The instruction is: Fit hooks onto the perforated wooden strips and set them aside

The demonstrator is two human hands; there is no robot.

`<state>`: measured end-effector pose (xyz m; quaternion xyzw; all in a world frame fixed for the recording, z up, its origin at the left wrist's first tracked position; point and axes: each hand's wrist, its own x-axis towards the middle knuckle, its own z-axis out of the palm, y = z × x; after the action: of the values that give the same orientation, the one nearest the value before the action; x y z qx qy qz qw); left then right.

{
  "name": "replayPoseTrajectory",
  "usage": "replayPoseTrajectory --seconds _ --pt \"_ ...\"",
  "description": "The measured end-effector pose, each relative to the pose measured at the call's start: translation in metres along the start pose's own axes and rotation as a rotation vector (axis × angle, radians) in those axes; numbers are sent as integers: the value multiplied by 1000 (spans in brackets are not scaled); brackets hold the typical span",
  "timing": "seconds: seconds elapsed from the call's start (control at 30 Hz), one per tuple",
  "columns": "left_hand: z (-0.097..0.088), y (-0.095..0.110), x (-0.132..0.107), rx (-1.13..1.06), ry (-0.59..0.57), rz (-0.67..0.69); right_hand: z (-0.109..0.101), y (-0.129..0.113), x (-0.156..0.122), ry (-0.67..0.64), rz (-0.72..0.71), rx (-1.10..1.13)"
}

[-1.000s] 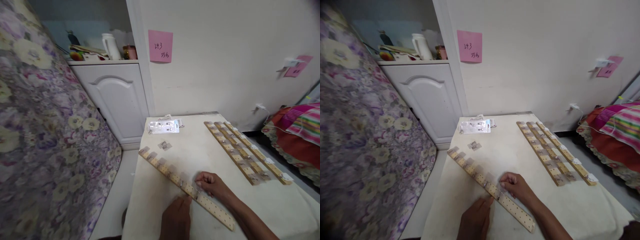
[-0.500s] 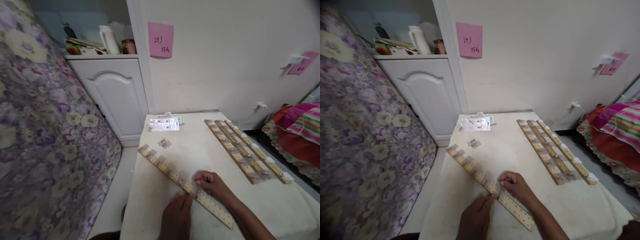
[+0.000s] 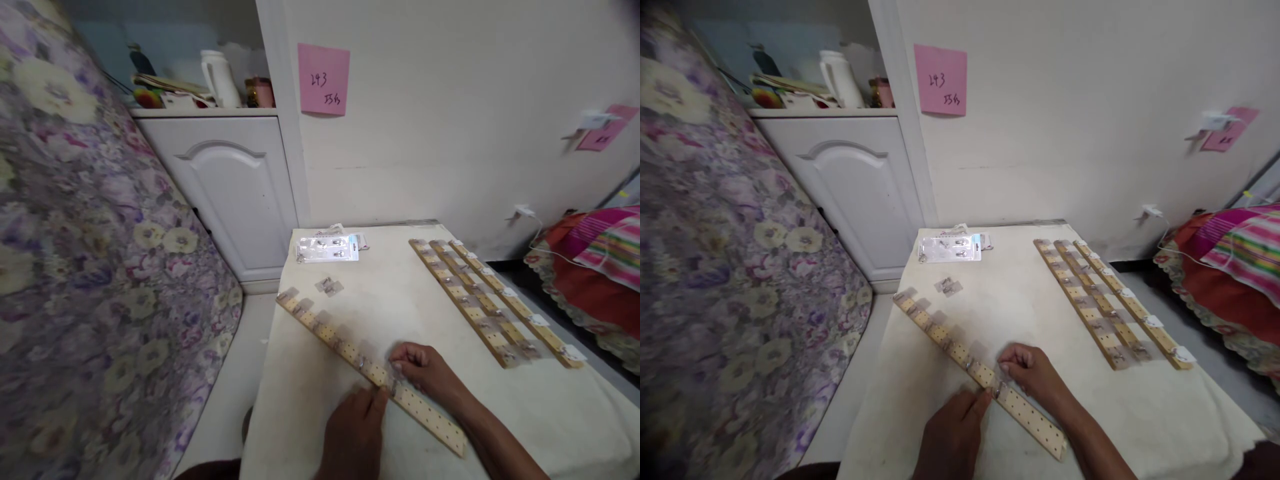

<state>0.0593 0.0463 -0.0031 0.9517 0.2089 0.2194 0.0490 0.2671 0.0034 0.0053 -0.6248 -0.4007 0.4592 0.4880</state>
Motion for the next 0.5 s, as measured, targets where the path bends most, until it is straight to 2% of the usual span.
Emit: replayPoseTrajectory --seconds 0.13,0.37,0.5 --pt "-1 2 1 4 36 10 0 2 0 5 12 -11" --pt "-5 2 2 19 -36 -27 1 -1 -2 4 -1 -17" --pt "-3 1 1 17 -3 0 2 -2 -2 12 6 -13"
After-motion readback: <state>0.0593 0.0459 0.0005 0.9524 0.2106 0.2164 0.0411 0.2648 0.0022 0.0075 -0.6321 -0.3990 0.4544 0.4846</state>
